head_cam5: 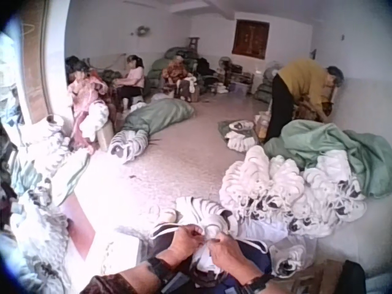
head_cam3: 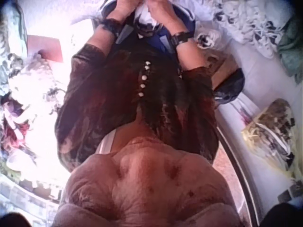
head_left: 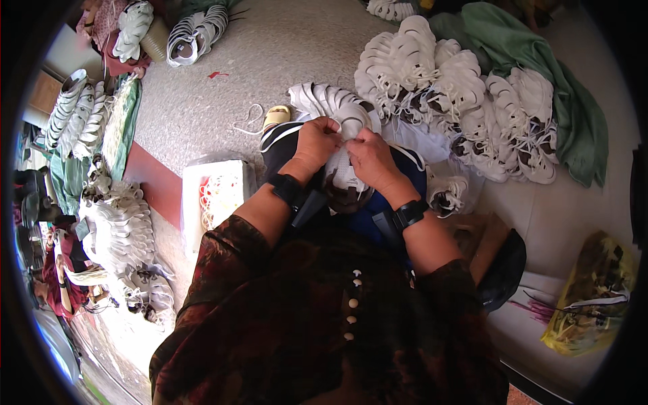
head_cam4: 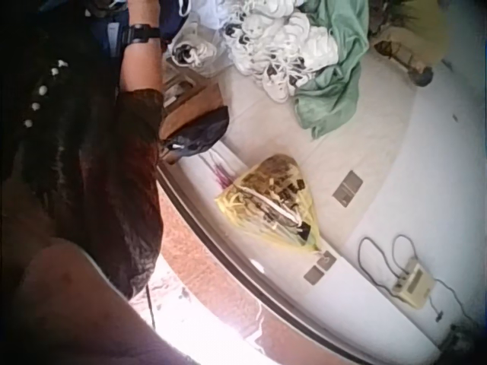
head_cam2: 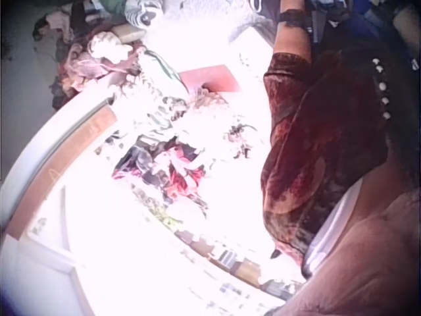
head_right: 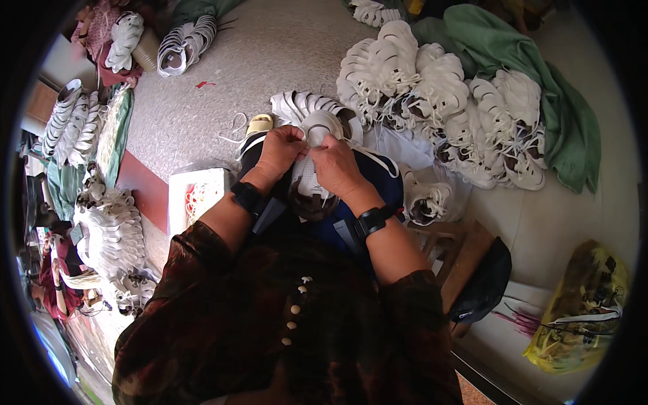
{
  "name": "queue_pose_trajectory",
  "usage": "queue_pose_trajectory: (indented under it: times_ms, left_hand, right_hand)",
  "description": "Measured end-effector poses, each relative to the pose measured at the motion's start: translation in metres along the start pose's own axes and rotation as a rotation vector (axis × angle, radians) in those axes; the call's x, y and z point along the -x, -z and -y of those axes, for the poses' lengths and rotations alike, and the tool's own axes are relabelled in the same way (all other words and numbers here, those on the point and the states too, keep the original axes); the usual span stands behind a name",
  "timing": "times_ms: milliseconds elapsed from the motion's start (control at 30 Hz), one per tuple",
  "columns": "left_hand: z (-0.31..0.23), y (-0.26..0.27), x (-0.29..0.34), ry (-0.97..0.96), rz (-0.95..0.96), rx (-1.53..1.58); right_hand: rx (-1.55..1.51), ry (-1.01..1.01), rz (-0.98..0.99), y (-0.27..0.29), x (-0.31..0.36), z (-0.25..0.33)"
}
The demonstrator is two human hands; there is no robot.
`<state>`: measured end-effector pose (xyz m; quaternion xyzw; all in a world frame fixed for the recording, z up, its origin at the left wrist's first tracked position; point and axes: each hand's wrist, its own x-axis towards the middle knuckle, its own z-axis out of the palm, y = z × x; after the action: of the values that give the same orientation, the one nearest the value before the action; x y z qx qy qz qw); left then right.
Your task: The recorder is threading laces through the eyelets of several white shoe components in a production setting.
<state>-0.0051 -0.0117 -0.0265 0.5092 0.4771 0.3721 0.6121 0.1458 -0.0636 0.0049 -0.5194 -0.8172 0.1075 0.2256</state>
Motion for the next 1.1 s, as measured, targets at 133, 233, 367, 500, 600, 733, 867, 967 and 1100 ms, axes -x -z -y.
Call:
queue_pose_trajectory:
  times_ms: [133,233,367,500,600,733,867,967,1100]
  left_hand:
    - [0.003,-0.001,0.0,-0.003,-0.028,0.04]
    - [0.007,0.001,-0.004,-0.041,-0.016,-0.031]
    - [0.0,0.003,-0.004,-0.214,-0.086,-0.379]
    - [-0.01,0.002,0.004,-0.297,-0.097,-0.587]
    - [-0.003,-0.006,0.002,-0.441,-0.037,-0.717]
    - [-0.008,-0.002,0.0,-0.347,-0.056,-0.728]
    - [-0.01,-0.003,0.002,-0.268,-0.066,-0.803]
    - [-0.007,-0.01,0.005,-0.269,-0.176,-0.951]
    - [-0.002,-0.006,0.016,-0.451,-0.007,-1.111]
  right_hand:
    - [-0.067,-0.137,-0.124,-0.011,0.003,-0.003]
    - [-0.117,-0.17,-0.186,-0.017,0.002,-0.002]
    - [-0.187,-0.214,-0.198,-0.021,0.0,-0.006]
    - [-0.236,-0.237,-0.182,-0.026,0.001,-0.01]
    - [-0.207,-0.211,-0.191,-0.023,0.0,-0.009]
    - [-0.26,-0.281,-0.183,-0.022,0.002,-0.005]
    - [-0.288,-0.272,-0.254,-0.026,0.005,-0.004]
    - [-0.268,-0.263,-0.271,-0.027,0.001,-0.003]
    - [-0.171,-0.239,-0.279,-0.028,0.0,-0.002]
